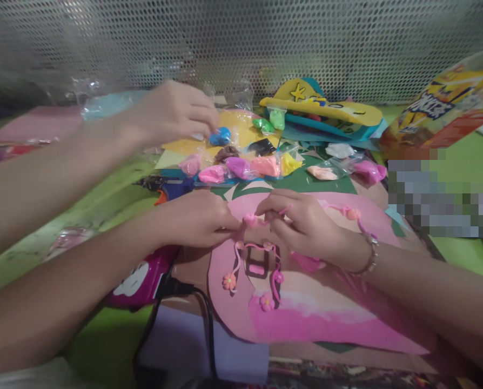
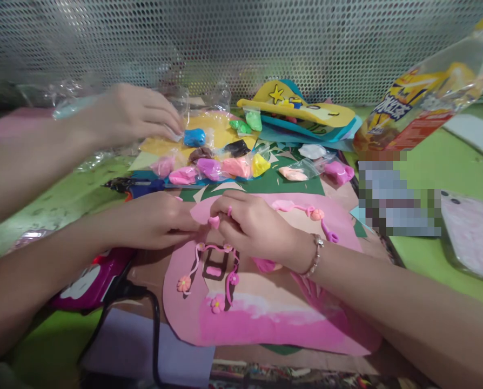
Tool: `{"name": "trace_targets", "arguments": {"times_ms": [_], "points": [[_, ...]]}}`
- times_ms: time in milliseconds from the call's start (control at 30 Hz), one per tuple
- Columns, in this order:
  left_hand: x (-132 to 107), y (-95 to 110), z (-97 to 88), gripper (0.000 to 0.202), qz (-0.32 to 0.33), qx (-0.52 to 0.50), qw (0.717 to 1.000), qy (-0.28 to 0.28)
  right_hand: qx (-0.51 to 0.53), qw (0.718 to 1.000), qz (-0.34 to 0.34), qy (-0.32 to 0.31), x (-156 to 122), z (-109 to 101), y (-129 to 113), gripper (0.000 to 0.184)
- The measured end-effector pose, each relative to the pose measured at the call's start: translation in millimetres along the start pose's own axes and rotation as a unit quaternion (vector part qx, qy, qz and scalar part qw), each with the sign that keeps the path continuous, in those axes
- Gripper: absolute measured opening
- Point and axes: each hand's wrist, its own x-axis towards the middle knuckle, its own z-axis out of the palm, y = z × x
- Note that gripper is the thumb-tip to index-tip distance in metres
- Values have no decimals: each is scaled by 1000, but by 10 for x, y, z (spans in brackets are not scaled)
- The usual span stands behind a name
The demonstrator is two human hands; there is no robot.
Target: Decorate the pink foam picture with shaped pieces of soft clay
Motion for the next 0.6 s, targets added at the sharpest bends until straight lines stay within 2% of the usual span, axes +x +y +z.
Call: {"name": "trace_targets", "arguments": {"times_ms": [33,67,167,233,300,433,500,600], "points": [[84,-98,-68,40,11,-22,1000,0,0,1000,2,0,1,1,0,21],[167,-179,-105,43,17,-89,995,41,0,1000,4,1,2,2,-1,21],[383,-271,-30,48,52,-177,982,-49,6,1000,5,9,2,-2,-6,20],[480,-242,84,48,78,-168,980,-69,10,1000,5,11,1,-11,-14,20],[544,-207,155,45,107,-121,985,-51,11,1000,7,8,2,-21,-24,19],[614,-214,135,47,171,-47,982,-59,10,1000,14,1,10,-31,-40,19],[631,-222,117,45,161,-43,984,-66,9,1000,21,-5,12,-28,-36,19],[632,-205,134,44,102,-45,991,-73,11,1000,19,-8,10,-16,-15,19]]}}
